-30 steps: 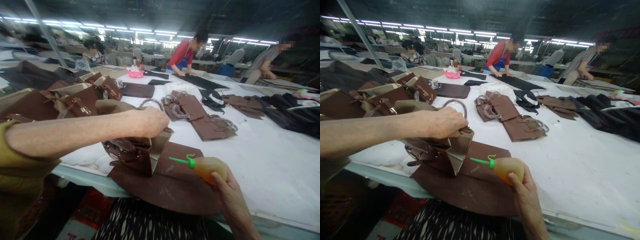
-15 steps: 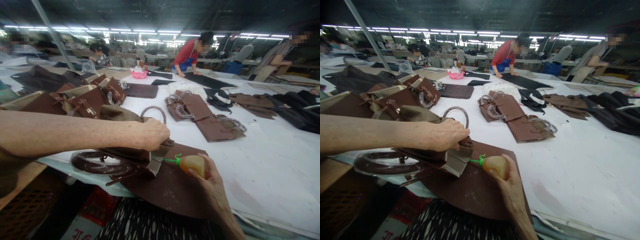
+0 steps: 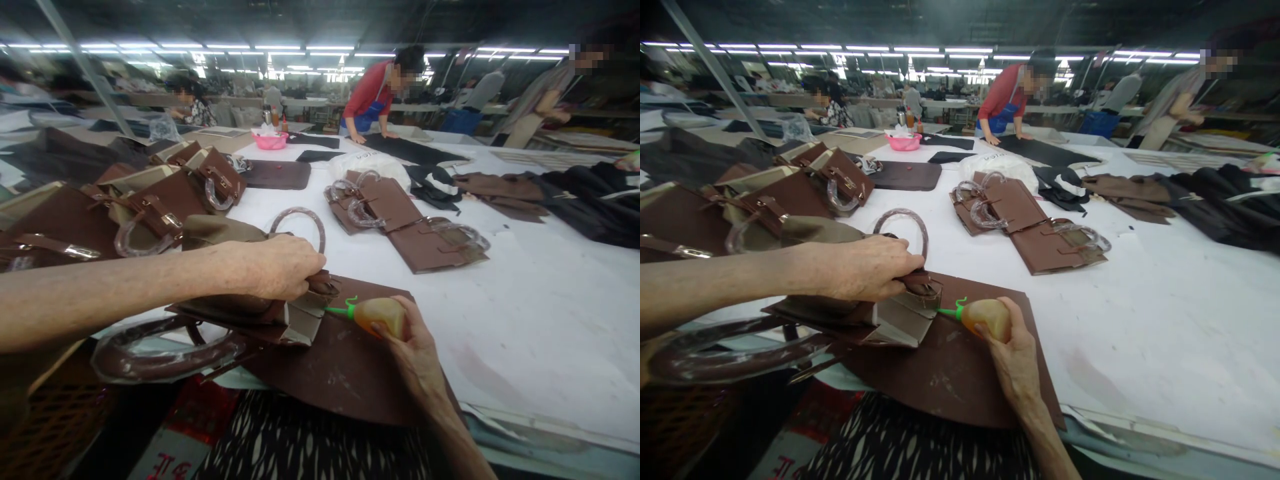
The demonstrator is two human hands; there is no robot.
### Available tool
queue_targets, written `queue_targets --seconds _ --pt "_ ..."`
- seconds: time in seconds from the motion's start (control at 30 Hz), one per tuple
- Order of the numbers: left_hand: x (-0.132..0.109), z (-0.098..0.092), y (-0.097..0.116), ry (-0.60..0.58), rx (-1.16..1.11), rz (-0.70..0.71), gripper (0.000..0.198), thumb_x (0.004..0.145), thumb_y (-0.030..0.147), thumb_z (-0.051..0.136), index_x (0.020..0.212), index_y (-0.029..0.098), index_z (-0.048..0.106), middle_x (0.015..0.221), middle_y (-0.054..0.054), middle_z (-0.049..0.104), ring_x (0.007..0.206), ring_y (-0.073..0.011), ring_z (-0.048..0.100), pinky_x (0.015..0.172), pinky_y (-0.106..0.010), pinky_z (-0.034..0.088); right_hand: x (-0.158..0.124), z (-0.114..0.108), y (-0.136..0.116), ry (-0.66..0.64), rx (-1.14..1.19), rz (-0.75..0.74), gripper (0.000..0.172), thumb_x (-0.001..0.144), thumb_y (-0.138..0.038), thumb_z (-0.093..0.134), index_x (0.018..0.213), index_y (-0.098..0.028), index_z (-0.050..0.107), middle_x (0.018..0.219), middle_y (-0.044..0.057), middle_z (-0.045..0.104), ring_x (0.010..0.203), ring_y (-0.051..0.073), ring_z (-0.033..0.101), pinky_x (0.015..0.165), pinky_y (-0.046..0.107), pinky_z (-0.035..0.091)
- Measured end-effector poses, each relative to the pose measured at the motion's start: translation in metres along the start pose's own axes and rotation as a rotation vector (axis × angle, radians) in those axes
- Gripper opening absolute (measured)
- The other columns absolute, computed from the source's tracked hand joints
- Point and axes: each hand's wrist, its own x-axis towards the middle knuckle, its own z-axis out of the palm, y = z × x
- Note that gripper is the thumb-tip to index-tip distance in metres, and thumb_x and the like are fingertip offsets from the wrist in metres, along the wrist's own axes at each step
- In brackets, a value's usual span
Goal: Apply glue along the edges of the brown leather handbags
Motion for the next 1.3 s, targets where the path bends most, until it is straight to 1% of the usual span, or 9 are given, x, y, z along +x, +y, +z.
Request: queue_targets --seconds 0.2,0.47,0.57,0.67,0.77,0.9,0.97,1.1,1.3 --pt "-0.008 0.005 0.005 0.059 -0.01 -0.02 0.016 0.081 0.02 0.047 0.089 0.015 0.059 0.079 -0.009 0.063 0.07 -0.0246 0.061 0.06 -0.033 0.044 0.0 -0.002 -0.001 -0.046 0.042 0.049 0.052 0.071 -0.046 0.068 0.114 -0.022 0.053 0.097 0.003 0.062 0.087 0.026 0.058 0.079 0.036 0.047" --pt "-0.014 0.016 0.005 0.111 -0.014 -0.037 0.013 0.08 0.02 0.048 0.086 0.016 0.059 0.078 -0.008 0.063 0.066 -0.0253 0.061 0.056 -0.034 0.044 -0.002 -0.003 -0.001 -0.077 0.093 0.097 0.05 0.07 -0.045 0.069 0.111 -0.021 0.054 0.097 0.003 0.062 0.088 0.026 0.058 0.075 0.036 0.05" --pt "-0.015 0.015 0.007 0.108 -0.014 -0.044 0.012 0.079 0.02 0.048 0.085 0.016 0.058 0.078 -0.008 0.063 0.067 -0.0259 0.061 0.057 -0.034 0.045 -0.004 -0.002 -0.002 -0.087 0.104 0.11 0.05 0.071 -0.045 0.068 0.112 -0.021 0.053 0.098 0.003 0.061 0.089 0.026 0.058 0.075 0.036 0.05" --pt "-0.016 0.011 0.009 0.066 -0.031 -0.066 0.013 0.08 0.019 0.047 0.085 0.016 0.059 0.078 -0.009 0.063 0.068 -0.0251 0.061 0.058 -0.033 0.045 -0.006 -0.003 -0.005 -0.11 0.109 0.125 0.049 0.071 -0.045 0.069 0.112 -0.023 0.052 0.096 0.002 0.061 0.087 0.025 0.058 0.074 0.035 0.05" --pt "-0.017 0.012 0.01 0.034 -0.043 -0.084 0.014 0.08 0.019 0.047 0.086 0.016 0.059 0.078 -0.009 0.063 0.069 -0.0246 0.061 0.058 -0.033 0.045 -0.01 -0.004 -0.01 -0.102 0.098 0.131 0.05 0.068 -0.045 0.072 0.109 -0.023 0.053 0.096 0.002 0.061 0.088 0.025 0.058 0.076 0.034 0.05" --pt "-0.019 0.02 0.008 0.11 -0.037 -0.056 0.012 0.079 0.02 0.048 0.084 0.017 0.058 0.076 -0.008 0.062 0.066 -0.0255 0.06 0.056 -0.034 0.045 -0.015 -0.005 -0.01 -0.11 0.097 0.124 0.051 0.067 -0.046 0.072 0.108 -0.022 0.054 0.097 0.002 0.061 0.089 0.025 0.057 0.077 0.034 0.049" --pt "-0.019 0.024 0.008 0.115 -0.042 -0.06 0.011 0.079 0.02 0.047 0.084 0.017 0.057 0.075 -0.008 0.061 0.065 -0.0248 0.059 0.055 -0.034 0.044 -0.018 -0.005 -0.008 -0.137 0.117 0.136 0.052 0.068 -0.046 0.073 0.11 -0.023 0.053 0.098 0.001 0.06 0.088 0.024 0.057 0.075 0.033 0.05" --pt "-0.023 0.027 0.01 0.111 -0.057 -0.091 0.011 0.081 0.021 0.047 0.083 0.016 0.057 0.075 -0.008 0.06 0.062 -0.0222 0.057 0.053 -0.032 0.042 -0.02 -0.006 -0.007 -0.185 0.188 0.207 0.055 0.068 -0.046 0.074 0.113 -0.025 0.051 0.098 0.001 0.059 0.086 0.024 0.056 0.062 0.03 0.053" --pt "-0.036 0.032 0.015 0.143 -0.107 -0.059 0.006 0.079 0.018 0.05 0.079 0.016 0.056 0.078 -0.008 0.06 0.069 -0.0234 0.056 0.059 -0.034 0.043 -0.023 -0.007 -0.012 -0.173 0.242 0.278 0.054 0.067 -0.046 0.074 0.11 -0.024 0.052 0.095 0.002 0.06 0.083 0.026 0.057 0.056 0.031 0.055"
